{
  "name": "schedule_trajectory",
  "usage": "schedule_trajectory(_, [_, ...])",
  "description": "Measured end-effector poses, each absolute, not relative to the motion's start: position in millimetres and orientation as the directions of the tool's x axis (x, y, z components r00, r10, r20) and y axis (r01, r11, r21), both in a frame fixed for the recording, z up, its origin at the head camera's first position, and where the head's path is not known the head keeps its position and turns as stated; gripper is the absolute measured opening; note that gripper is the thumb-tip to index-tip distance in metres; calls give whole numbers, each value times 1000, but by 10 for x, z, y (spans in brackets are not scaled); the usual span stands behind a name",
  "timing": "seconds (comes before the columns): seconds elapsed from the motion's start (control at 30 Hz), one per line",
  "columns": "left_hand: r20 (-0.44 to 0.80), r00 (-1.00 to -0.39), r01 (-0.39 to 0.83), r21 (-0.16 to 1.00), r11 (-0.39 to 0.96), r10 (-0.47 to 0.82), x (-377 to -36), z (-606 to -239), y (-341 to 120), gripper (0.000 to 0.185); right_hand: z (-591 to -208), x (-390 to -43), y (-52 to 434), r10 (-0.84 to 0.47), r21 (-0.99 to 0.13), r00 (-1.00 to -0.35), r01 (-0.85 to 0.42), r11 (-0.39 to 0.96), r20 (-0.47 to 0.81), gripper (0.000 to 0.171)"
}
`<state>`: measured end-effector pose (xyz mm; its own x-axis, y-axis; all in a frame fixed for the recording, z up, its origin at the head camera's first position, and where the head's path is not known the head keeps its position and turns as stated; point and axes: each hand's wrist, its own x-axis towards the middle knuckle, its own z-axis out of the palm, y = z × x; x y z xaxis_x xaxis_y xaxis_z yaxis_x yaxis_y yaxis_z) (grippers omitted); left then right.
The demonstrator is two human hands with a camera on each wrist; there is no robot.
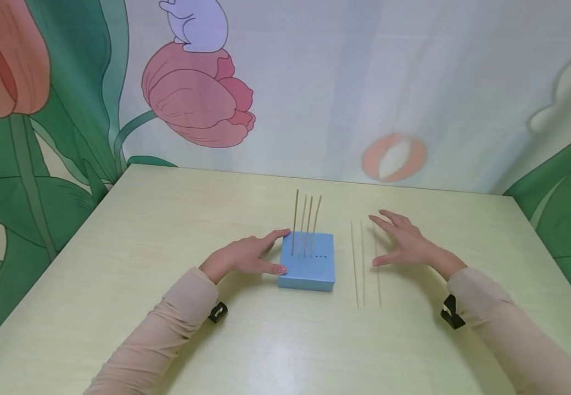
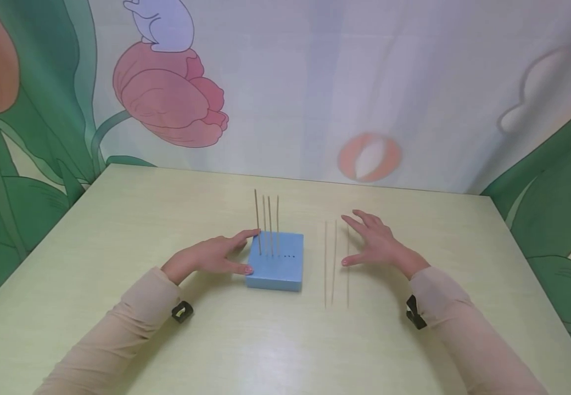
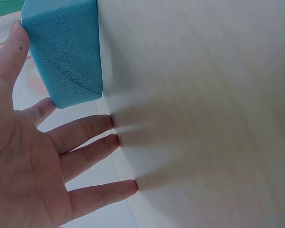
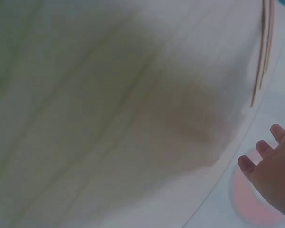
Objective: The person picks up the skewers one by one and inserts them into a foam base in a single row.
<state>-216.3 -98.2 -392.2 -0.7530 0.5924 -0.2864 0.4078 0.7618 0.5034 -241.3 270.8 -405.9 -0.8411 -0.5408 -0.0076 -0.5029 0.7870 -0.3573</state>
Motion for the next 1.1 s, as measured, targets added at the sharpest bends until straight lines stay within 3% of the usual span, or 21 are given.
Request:
schedule_trajectory(0.2, [-289,-756,398,509,763,587,-2173,-3934,-966,87,-4106,-2489,2799,-476,-341,-869,-411,845,-133,104])
schedule_trajectory(0.5, [-278,-753,410,511,756,597,-2160,-3947,-985,88,-4134,-2567,2767,-440,-284,-859,-367,886,-261,109])
schedule_trajectory(0.77, [-272,-749,416,515,749,604,-2166,-3938,-999,88,-4136,-2625,2734,-430,-282,-864,-358,890,-261,111])
schedule_trajectory(1.1, [-279,-749,408,520,750,601,-2164,-3920,-978,88,-4113,-2636,2723,-420,-361,-889,-338,869,-179,110])
